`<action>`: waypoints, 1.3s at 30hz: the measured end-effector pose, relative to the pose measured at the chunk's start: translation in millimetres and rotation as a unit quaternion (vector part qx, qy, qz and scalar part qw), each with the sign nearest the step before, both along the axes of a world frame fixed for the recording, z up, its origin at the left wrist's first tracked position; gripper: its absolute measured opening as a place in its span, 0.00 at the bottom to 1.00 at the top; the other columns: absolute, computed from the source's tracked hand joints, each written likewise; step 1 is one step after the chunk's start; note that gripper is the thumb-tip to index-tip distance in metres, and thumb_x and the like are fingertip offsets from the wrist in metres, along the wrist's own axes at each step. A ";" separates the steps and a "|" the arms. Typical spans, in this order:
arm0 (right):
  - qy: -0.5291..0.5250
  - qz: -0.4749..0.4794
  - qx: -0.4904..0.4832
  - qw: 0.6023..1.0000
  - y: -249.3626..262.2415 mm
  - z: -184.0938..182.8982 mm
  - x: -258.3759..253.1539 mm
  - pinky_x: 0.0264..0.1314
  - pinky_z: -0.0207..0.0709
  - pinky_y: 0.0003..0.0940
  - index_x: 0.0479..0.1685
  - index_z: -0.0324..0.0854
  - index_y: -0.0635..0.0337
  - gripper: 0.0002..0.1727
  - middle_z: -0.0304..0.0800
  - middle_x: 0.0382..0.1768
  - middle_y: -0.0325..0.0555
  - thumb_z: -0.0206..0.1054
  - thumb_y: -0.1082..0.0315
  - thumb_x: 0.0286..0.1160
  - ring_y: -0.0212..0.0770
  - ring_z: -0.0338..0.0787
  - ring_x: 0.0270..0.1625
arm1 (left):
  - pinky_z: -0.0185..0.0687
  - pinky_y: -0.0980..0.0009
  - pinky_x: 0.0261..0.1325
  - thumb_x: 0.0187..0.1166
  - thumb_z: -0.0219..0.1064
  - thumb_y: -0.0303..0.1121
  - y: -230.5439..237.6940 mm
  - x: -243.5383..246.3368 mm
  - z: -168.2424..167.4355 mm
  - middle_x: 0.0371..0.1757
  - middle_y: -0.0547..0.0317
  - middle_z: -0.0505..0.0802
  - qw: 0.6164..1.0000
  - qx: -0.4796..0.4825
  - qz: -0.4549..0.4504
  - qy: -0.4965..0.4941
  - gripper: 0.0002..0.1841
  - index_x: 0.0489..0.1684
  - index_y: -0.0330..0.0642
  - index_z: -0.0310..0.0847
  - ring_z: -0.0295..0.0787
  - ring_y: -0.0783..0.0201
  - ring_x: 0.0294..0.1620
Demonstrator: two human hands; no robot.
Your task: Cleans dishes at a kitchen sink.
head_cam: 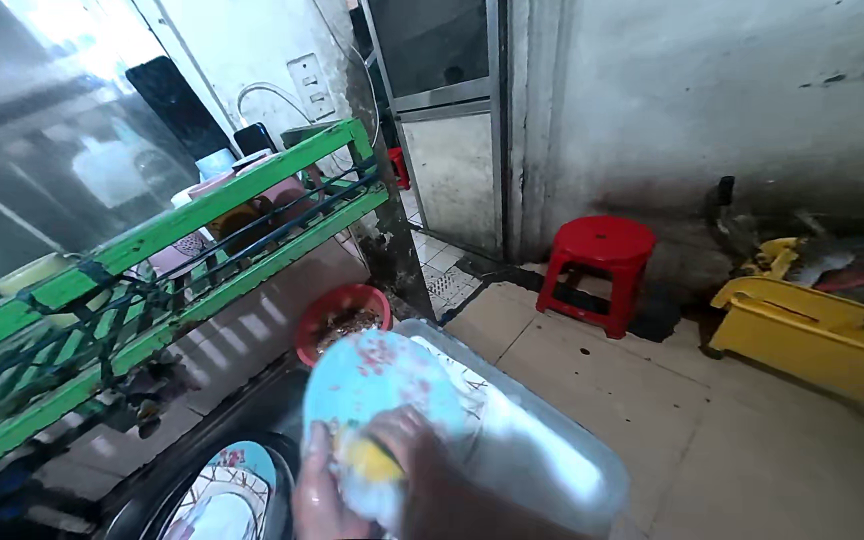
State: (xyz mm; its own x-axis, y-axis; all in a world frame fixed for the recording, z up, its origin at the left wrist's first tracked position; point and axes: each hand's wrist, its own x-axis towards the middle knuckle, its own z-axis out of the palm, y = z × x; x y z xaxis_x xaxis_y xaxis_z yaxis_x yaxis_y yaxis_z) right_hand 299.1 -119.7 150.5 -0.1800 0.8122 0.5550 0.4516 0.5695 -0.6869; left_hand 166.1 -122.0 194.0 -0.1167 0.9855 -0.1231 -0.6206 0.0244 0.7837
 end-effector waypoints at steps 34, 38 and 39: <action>-0.022 -0.036 -0.204 0.978 30.1 39.9 38.0 0.65 0.82 0.58 0.74 0.80 0.56 0.37 0.92 0.57 0.55 0.79 0.60 0.57 0.53 0.91 0.61 | 0.93 0.53 0.47 0.55 0.61 0.13 6.1 -0.5 -20.7 0.42 0.45 0.94 0.980 -0.054 -0.190 -0.014 0.21 0.51 0.36 0.78 0.95 0.54 0.43; -0.021 -0.016 -0.189 0.982 35.0 49.4 43.3 0.81 0.71 0.56 0.76 0.80 0.52 0.37 0.89 0.66 0.51 0.79 0.62 0.57 0.49 0.85 0.71 | 0.92 0.60 0.45 0.50 0.56 0.09 -10.9 13.6 -25.1 0.42 0.52 0.94 0.980 -0.058 -0.173 0.082 0.28 0.55 0.35 0.74 0.94 0.62 0.42; 0.001 -0.051 -0.271 0.961 47.4 49.1 60.6 0.76 0.75 0.57 0.80 0.75 0.54 0.38 0.87 0.65 0.56 0.78 0.65 0.61 0.53 0.86 0.68 | 0.93 0.62 0.46 0.49 0.54 0.07 -16.3 13.4 -26.9 0.45 0.53 0.94 0.975 -0.064 -0.179 0.112 0.33 0.63 0.35 0.69 0.94 0.64 0.44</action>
State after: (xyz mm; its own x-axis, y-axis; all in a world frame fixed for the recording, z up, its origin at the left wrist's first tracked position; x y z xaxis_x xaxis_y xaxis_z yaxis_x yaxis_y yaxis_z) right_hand 359.7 -72.3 199.5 -0.0829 0.9955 0.0466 0.4850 0.0811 -0.8708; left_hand 179.5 -138.3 167.1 0.1945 0.9463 -0.2582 -0.3675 0.3143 0.8753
